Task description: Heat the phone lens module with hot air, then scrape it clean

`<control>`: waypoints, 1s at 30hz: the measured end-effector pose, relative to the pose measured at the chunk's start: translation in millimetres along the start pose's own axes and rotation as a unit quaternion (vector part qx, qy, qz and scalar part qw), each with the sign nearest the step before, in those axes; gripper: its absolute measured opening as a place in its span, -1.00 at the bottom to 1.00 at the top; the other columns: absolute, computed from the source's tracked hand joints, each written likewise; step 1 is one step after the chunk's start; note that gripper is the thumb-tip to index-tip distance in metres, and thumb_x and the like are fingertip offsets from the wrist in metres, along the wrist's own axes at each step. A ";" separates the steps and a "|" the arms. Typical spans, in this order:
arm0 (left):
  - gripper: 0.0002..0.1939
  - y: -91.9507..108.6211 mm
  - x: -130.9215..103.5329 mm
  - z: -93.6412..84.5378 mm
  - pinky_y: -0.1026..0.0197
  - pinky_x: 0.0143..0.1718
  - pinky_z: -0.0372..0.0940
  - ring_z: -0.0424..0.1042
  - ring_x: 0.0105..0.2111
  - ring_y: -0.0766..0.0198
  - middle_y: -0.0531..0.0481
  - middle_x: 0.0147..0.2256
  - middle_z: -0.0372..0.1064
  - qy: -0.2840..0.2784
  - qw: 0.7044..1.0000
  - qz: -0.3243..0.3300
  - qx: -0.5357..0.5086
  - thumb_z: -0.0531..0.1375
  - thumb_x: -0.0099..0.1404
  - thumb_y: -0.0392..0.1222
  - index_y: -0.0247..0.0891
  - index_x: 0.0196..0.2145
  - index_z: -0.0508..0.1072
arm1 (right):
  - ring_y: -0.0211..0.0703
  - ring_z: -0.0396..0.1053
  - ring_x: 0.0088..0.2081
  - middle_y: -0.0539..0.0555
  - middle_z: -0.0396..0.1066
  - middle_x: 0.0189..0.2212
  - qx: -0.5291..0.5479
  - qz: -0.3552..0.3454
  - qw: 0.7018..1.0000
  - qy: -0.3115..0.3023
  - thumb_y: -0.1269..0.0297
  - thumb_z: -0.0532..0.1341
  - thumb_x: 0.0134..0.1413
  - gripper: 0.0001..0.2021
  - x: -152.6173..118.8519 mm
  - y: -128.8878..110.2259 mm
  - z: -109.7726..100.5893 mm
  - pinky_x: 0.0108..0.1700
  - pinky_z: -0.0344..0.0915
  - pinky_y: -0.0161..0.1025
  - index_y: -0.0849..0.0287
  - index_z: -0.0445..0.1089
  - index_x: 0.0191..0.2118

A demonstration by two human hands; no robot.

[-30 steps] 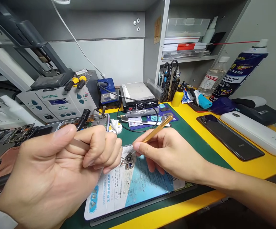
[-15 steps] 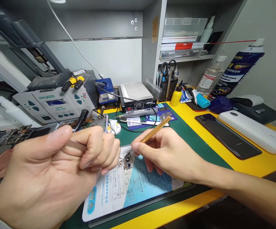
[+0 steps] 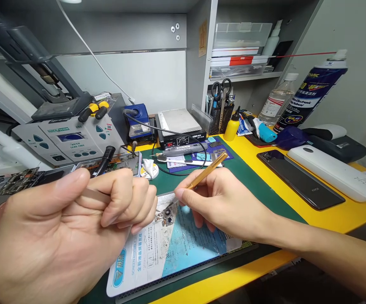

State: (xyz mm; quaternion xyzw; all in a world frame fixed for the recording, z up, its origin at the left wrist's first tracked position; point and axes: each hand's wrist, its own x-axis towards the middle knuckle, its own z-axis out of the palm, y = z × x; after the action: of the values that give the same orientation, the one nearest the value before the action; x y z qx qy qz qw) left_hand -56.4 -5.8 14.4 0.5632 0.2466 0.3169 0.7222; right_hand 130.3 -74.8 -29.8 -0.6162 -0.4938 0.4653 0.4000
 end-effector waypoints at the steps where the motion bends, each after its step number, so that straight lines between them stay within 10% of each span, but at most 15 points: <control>1: -0.34 -1.7 -0.8 -1.5 0.11 -0.49 0.09 0.02 -0.57 0.26 0.02 -0.68 -0.08 -0.003 1.000 0.000 -0.003 0.05 0.39 0.21 -0.20 -0.72 -0.01 | -0.32 0.23 -0.71 -0.09 0.37 -0.70 -0.001 0.002 1.000 0.000 0.09 0.42 0.16 -0.75 0.3 -0.2 -0.1 -0.68 0.19 -0.42 0.16 0.48 -0.31; 22: -0.45 -0.6 -0.6 2.7 0.11 -0.51 0.07 0.01 -0.59 0.23 -0.02 -0.69 -0.10 0.007 1.000 -0.003 0.005 -0.14 0.41 -0.07 -0.21 -0.73 -0.02 | -0.31 0.25 -0.69 -0.09 0.38 -0.68 -0.002 0.008 1.000 0.015 0.10 0.44 0.13 -0.75 0.6 -0.8 -3.1 -0.68 0.20 -0.41 0.15 0.47 -0.34; 30: -0.28 4.3 -0.9 6.6 0.11 -0.53 0.05 -0.01 -0.62 0.27 -0.02 -0.73 -0.13 0.047 0.998 -0.047 0.001 -0.04 0.37 0.27 -0.21 -0.80 -0.04 | -0.32 0.23 -0.69 -0.10 0.37 -0.68 -0.001 0.013 1.000 0.005 0.13 0.44 0.14 -0.78 0.6 0.1 -1.6 -0.67 0.17 -0.42 0.15 0.50 -0.30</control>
State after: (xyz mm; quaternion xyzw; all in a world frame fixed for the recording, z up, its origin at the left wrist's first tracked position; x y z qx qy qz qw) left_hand -53.1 -10.1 20.2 0.5360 0.3065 0.3088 0.7235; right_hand 131.9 -74.3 -29.6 -0.6251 -0.4842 0.4666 0.3964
